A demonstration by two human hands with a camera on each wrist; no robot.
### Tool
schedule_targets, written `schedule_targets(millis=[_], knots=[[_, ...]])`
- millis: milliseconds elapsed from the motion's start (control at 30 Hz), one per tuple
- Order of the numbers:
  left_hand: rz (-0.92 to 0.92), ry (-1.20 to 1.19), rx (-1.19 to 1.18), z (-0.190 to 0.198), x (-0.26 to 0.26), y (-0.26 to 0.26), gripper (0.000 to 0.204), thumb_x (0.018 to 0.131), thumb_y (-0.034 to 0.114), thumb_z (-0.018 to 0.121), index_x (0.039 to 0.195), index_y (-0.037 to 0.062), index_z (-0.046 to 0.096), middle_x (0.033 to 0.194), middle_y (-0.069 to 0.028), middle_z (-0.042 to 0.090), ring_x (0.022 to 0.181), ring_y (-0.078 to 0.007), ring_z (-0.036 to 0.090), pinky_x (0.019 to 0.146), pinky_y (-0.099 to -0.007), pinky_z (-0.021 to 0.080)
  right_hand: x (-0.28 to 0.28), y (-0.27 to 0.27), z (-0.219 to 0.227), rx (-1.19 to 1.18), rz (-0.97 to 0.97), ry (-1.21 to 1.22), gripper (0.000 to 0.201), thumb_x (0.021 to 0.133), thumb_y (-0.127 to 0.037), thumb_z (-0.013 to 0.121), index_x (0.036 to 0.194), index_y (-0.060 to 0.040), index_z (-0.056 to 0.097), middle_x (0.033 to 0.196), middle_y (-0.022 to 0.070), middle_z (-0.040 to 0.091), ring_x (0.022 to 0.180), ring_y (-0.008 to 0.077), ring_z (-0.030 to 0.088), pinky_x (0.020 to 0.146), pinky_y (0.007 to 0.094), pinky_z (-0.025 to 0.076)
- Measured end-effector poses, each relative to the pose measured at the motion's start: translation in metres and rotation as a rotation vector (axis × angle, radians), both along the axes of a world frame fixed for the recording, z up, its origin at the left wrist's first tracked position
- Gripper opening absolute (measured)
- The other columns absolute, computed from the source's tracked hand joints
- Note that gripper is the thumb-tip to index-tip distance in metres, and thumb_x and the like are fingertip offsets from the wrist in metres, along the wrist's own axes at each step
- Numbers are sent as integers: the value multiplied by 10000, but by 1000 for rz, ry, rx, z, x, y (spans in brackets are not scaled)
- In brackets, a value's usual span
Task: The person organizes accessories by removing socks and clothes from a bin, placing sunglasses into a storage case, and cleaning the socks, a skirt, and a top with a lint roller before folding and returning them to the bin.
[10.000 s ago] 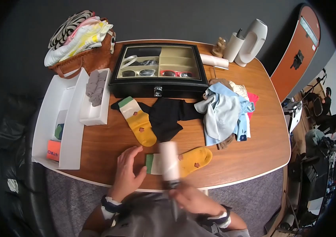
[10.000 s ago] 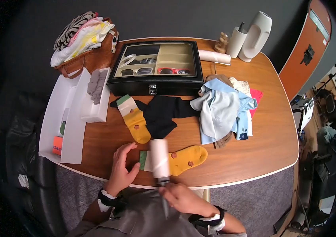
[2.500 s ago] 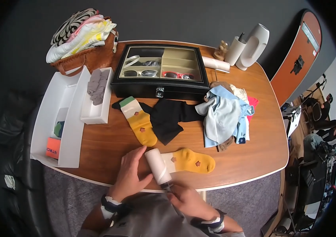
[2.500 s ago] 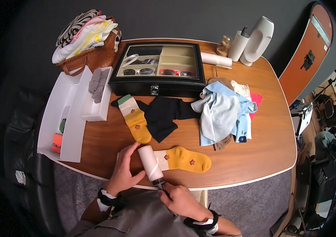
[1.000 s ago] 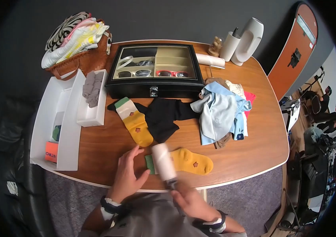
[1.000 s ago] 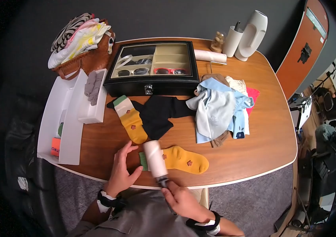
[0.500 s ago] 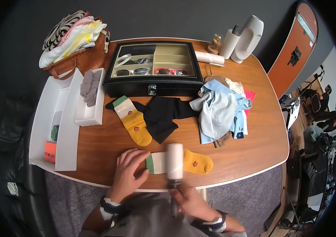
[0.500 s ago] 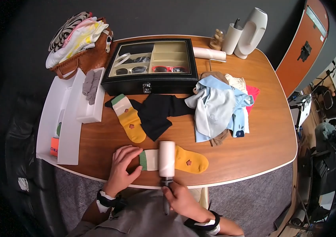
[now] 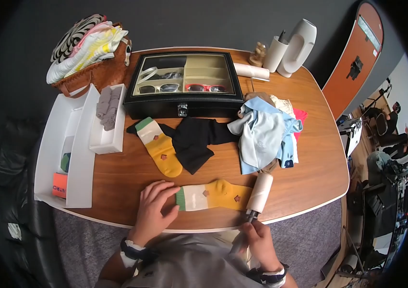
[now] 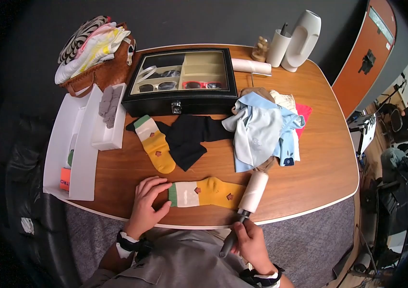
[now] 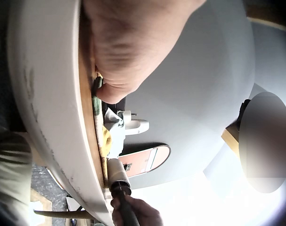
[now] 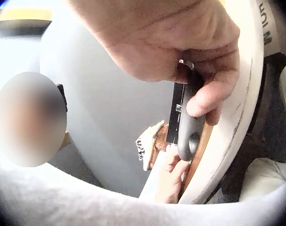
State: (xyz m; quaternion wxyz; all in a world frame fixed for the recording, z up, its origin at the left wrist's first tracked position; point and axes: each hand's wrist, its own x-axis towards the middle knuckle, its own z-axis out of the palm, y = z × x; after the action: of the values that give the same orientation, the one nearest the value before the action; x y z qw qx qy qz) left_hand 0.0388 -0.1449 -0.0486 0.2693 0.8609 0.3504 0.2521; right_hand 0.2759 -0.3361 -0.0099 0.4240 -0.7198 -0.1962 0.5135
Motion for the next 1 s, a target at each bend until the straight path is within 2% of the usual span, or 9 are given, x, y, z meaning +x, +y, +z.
schedule_targets(millis=[167,200,300,400,600,700,800,900,1000], knots=[[-9,-3,-1,-2,-1,0,577,814,84,767,1364,65,592,1355,-109,603,1305,-343,513,1127,-480,372,-11,7,-10,144,77,-41,308,1112,-246,496,947,-2,588,668,57,626,504,106,580,472,259,456],[-3,-19,-17,-2,-2,0,631,810,81,773,1400,59,552,1356,-119,602,1305,-344,513,1128,-482,371,-15,12,-3,114,199,-108,304,1109,-251,506,929,-21,590,681,43,624,525,89,584,490,255,470],[13,-65,-60,-4,-2,0,779,797,71,792,1491,43,439,1365,-145,595,1308,-347,511,1132,-486,369,-29,27,-7,263,508,-195,265,1070,-219,574,948,15,586,667,154,615,564,296,637,564,411,488],[42,-90,-83,-7,-4,-2,863,789,65,806,1534,36,371,1384,-163,581,1318,-343,506,1136,-484,364,-42,42,-21,428,665,-211,252,1045,-207,600,964,31,588,704,239,611,662,440,630,633,479,484],[37,-90,-88,-7,-3,-2,844,789,71,808,1522,45,391,1402,-153,567,1324,-342,499,1141,-475,357,-40,49,-23,348,620,-208,250,1039,-206,602,962,32,610,716,253,614,679,482,606,662,494,493],[9,-49,-65,-3,-2,0,714,795,82,792,1448,67,501,1387,-129,580,1318,-344,500,1135,-474,361,-36,43,-13,240,539,-192,269,1055,-218,591,958,33,603,671,193,622,573,375,626,586,437,505],[-16,9,-17,-1,0,1,545,804,95,772,1329,87,626,1372,-104,595,1313,-343,502,1127,-472,367,-29,40,-1,-78,398,54,285,1079,-232,561,967,28,595,647,105,624,521,205,624,509,337,505],[0,14,-24,0,0,1,443,809,104,762,1245,95,688,1361,-94,604,1310,-338,504,1123,-469,371,-20,25,-12,-28,247,194,290,1097,-245,531,995,21,584,648,47,618,509,100,599,472,257,497],[2,12,-27,0,0,0,429,810,106,763,1233,94,694,1361,-93,605,1310,-336,506,1122,-466,372,-12,17,-12,-14,146,213,296,1107,-227,489,1029,45,575,682,97,657,513,159,635,477,270,520]])
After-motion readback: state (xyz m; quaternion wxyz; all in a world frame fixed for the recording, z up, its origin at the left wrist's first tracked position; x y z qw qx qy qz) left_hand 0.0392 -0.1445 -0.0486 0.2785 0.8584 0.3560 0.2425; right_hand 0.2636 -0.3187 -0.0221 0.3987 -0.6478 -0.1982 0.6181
